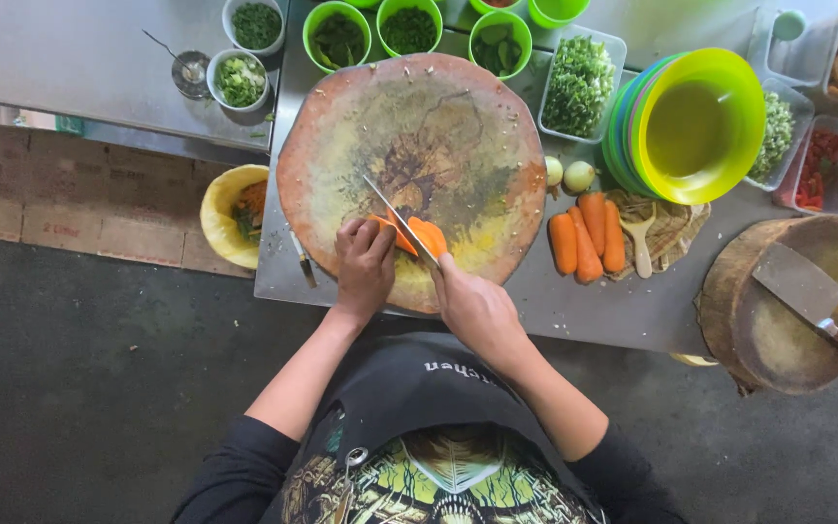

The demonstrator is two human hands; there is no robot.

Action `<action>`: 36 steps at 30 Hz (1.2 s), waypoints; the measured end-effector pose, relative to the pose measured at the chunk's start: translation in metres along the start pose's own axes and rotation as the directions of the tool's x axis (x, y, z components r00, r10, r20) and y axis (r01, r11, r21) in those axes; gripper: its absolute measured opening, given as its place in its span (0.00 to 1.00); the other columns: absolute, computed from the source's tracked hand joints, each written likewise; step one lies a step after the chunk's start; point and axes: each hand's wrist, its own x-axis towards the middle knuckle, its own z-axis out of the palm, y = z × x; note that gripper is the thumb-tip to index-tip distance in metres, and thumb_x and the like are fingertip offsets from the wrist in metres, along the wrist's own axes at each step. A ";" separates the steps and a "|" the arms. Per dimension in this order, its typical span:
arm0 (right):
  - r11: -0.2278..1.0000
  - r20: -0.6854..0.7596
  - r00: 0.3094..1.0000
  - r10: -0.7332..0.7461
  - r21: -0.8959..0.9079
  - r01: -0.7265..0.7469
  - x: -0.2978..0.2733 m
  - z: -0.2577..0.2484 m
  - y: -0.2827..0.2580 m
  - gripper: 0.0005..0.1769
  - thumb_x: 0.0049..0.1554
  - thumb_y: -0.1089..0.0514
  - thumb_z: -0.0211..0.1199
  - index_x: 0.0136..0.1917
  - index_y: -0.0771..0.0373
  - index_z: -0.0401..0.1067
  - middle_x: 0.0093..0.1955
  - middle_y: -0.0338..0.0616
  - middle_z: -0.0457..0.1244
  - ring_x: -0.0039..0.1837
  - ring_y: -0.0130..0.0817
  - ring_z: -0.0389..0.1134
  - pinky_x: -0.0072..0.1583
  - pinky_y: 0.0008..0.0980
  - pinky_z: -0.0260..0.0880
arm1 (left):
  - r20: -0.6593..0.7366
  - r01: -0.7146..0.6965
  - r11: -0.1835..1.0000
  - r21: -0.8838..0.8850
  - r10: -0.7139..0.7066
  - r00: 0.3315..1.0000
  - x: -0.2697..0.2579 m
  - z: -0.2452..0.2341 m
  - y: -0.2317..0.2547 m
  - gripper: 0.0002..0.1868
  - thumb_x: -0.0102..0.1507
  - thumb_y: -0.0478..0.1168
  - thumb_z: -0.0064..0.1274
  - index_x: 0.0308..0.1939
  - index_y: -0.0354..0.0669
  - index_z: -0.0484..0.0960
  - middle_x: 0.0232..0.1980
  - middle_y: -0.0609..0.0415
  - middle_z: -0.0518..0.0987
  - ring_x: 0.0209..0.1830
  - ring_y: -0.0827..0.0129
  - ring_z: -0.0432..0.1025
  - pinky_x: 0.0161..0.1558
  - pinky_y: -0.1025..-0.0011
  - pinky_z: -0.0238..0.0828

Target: The person peels and slices carrots on a wooden cutting board using a peeler and a cleaver. The sliced carrots are transferred into a small green cup. The workspace includes multiple containers of prepped vegetables and bowls.

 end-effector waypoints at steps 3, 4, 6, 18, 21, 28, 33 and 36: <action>1.000 0.044 0.999 0.001 -0.001 -0.001 0.003 0.008 0.005 0.13 0.65 0.51 0.49 0.56 0.62 0.61 0.33 0.64 0.66 0.38 0.65 0.69 0.41 0.61 0.67 | 0.013 0.000 1.000 0.004 0.000 1.000 0.004 -0.002 0.002 0.15 0.62 0.29 0.56 0.53 0.38 0.80 0.53 0.49 0.75 0.59 0.50 0.65 0.62 0.56 0.64; 1.000 0.044 0.999 -0.015 0.010 0.015 0.005 0.016 0.008 0.14 0.64 0.51 0.49 0.57 0.62 0.61 0.33 0.64 0.65 0.38 0.65 0.69 0.41 0.61 0.67 | 0.019 -0.004 1.000 0.010 0.003 1.000 0.005 -0.004 0.003 0.17 0.62 0.29 0.55 0.56 0.37 0.80 0.53 0.48 0.75 0.59 0.50 0.65 0.62 0.56 0.64; 1.000 0.007 1.000 -0.001 0.017 0.001 0.019 0.039 0.016 0.13 0.66 0.50 0.50 0.55 0.62 0.62 0.34 0.64 0.66 0.39 0.66 0.69 0.42 0.62 0.67 | 0.028 0.001 1.000 0.019 -0.002 1.000 -0.001 -0.004 0.002 0.16 0.63 0.30 0.55 0.55 0.37 0.80 0.53 0.48 0.75 0.60 0.49 0.65 0.62 0.56 0.63; 1.000 0.040 0.999 -0.001 0.019 0.000 0.017 0.027 0.009 0.13 0.66 0.50 0.49 0.54 0.63 0.61 0.33 0.65 0.66 0.39 0.67 0.69 0.42 0.63 0.66 | -0.001 -0.001 1.000 0.003 0.001 1.000 -0.002 0.006 -0.007 0.14 0.62 0.31 0.56 0.52 0.39 0.79 0.54 0.48 0.76 0.61 0.49 0.66 0.62 0.56 0.65; 0.998 -0.016 0.999 -0.028 0.049 0.028 0.028 0.046 0.015 0.12 0.66 0.51 0.50 0.53 0.63 0.61 0.33 0.65 0.66 0.39 0.68 0.68 0.41 0.63 0.66 | 0.008 0.001 1.000 0.008 -0.001 1.000 -0.011 0.005 -0.004 0.14 0.62 0.31 0.56 0.52 0.39 0.79 0.54 0.47 0.75 0.61 0.47 0.66 0.62 0.55 0.64; 1.000 0.037 0.999 -0.020 -0.005 0.021 0.015 0.016 0.006 0.13 0.67 0.49 0.50 0.54 0.62 0.61 0.34 0.64 0.67 0.39 0.67 0.69 0.42 0.63 0.66 | -0.009 0.014 1.000 0.014 -0.013 1.000 -0.005 0.005 -0.006 0.13 0.63 0.30 0.53 0.53 0.37 0.78 0.55 0.47 0.76 0.62 0.49 0.67 0.62 0.55 0.65; 0.999 0.016 1.000 -0.003 0.044 0.002 0.032 0.042 0.007 0.13 0.66 0.50 0.49 0.55 0.62 0.61 0.34 0.64 0.66 0.39 0.67 0.69 0.42 0.63 0.66 | 0.009 0.026 1.000 0.000 -0.026 1.000 -0.006 0.001 -0.002 0.14 0.63 0.30 0.53 0.53 0.37 0.78 0.54 0.47 0.76 0.62 0.49 0.67 0.62 0.55 0.65; 0.998 0.000 1.000 0.022 0.054 -0.022 0.043 0.050 0.012 0.13 0.66 0.50 0.50 0.56 0.61 0.62 0.34 0.66 0.66 0.39 0.68 0.68 0.42 0.63 0.65 | -0.001 0.020 1.000 0.001 -0.020 1.000 -0.005 0.005 -0.008 0.13 0.63 0.29 0.54 0.52 0.36 0.78 0.54 0.46 0.76 0.61 0.48 0.66 0.62 0.55 0.65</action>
